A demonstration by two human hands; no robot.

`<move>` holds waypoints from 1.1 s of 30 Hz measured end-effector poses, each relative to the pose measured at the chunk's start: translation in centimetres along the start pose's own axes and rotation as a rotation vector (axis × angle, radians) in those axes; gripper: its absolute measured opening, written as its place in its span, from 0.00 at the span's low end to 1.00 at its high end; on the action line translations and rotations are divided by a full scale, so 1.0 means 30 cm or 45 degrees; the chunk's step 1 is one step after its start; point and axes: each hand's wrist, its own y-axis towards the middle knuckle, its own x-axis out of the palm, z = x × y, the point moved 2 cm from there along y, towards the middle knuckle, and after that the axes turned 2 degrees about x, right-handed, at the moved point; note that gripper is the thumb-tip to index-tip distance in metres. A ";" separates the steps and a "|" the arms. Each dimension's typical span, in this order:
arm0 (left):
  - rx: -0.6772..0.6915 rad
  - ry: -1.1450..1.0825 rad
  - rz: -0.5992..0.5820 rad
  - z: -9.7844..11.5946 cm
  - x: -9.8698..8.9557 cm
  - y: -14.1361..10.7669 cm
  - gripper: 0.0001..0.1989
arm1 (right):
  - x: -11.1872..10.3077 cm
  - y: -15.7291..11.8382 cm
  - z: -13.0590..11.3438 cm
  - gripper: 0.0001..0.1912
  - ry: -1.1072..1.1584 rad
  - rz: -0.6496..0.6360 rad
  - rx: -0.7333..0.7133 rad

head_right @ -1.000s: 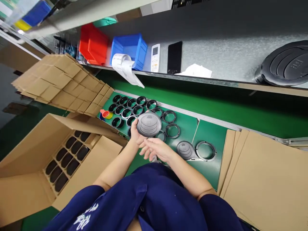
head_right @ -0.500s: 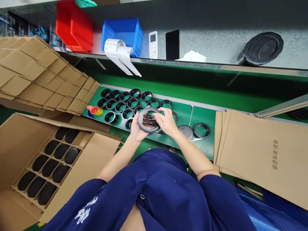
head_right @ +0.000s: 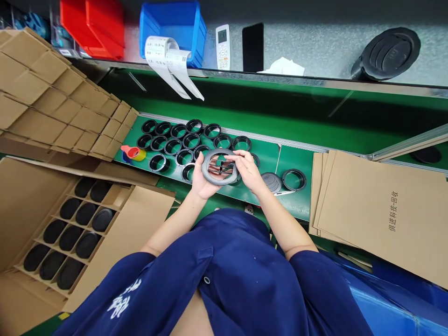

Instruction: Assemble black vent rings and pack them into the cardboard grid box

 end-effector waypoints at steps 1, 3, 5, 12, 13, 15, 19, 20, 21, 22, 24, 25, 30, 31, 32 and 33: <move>-0.020 -0.001 0.008 0.001 -0.009 0.002 0.29 | 0.009 -0.004 0.008 0.36 -0.058 -0.007 -0.016; -0.047 0.003 0.049 0.002 -0.036 0.007 0.29 | 0.035 -0.020 0.026 0.34 -0.237 -0.044 -0.085; -0.032 0.008 0.146 -0.001 -0.076 0.014 0.28 | 0.074 -0.046 0.045 0.34 -0.427 -0.166 -0.193; -0.190 0.127 0.403 -0.105 -0.206 0.033 0.28 | 0.189 -0.147 0.169 0.52 -0.668 -0.631 -0.052; -0.214 0.142 0.392 -0.118 -0.213 0.036 0.28 | 0.198 -0.148 0.185 0.55 -0.643 -0.652 0.000; -0.246 0.172 0.389 -0.126 -0.225 0.043 0.29 | 0.208 -0.124 0.218 0.59 -0.593 -0.692 0.034; -0.262 0.283 0.448 -0.082 -0.266 0.040 0.33 | 0.187 0.079 0.314 0.60 -0.697 -0.545 0.136; -0.240 0.305 0.472 -0.063 -0.284 0.032 0.33 | 0.174 0.156 0.349 0.60 -0.778 -0.444 0.217; -0.209 0.315 0.502 -0.044 -0.304 0.022 0.33 | 0.162 0.237 0.386 0.59 -0.862 -0.348 0.302; -0.181 0.313 0.542 -0.025 -0.328 0.009 0.33 | 0.152 0.315 0.423 0.58 -0.936 -0.281 0.374; -0.146 0.288 0.644 0.010 -0.384 -0.026 0.31 | 0.143 0.448 0.499 0.56 -1.047 -0.264 0.463; -0.127 0.272 0.705 0.028 -0.414 -0.046 0.30 | 0.142 0.496 0.535 0.56 -1.089 -0.295 0.494; -0.014 0.208 0.984 0.101 -0.555 -0.163 0.20 | 0.124 0.584 0.654 0.58 -1.264 -0.424 0.599; -0.001 0.195 1.025 0.110 -0.577 -0.185 0.19 | 0.118 0.591 0.657 0.58 -1.280 -0.442 0.589; 0.008 0.180 1.063 0.116 -0.595 -0.206 0.18 | 0.112 0.600 0.654 0.56 -1.290 -0.452 0.563; 0.013 0.164 1.098 0.119 -0.612 -0.224 0.17 | 0.110 0.611 0.646 0.54 -1.300 -0.441 0.518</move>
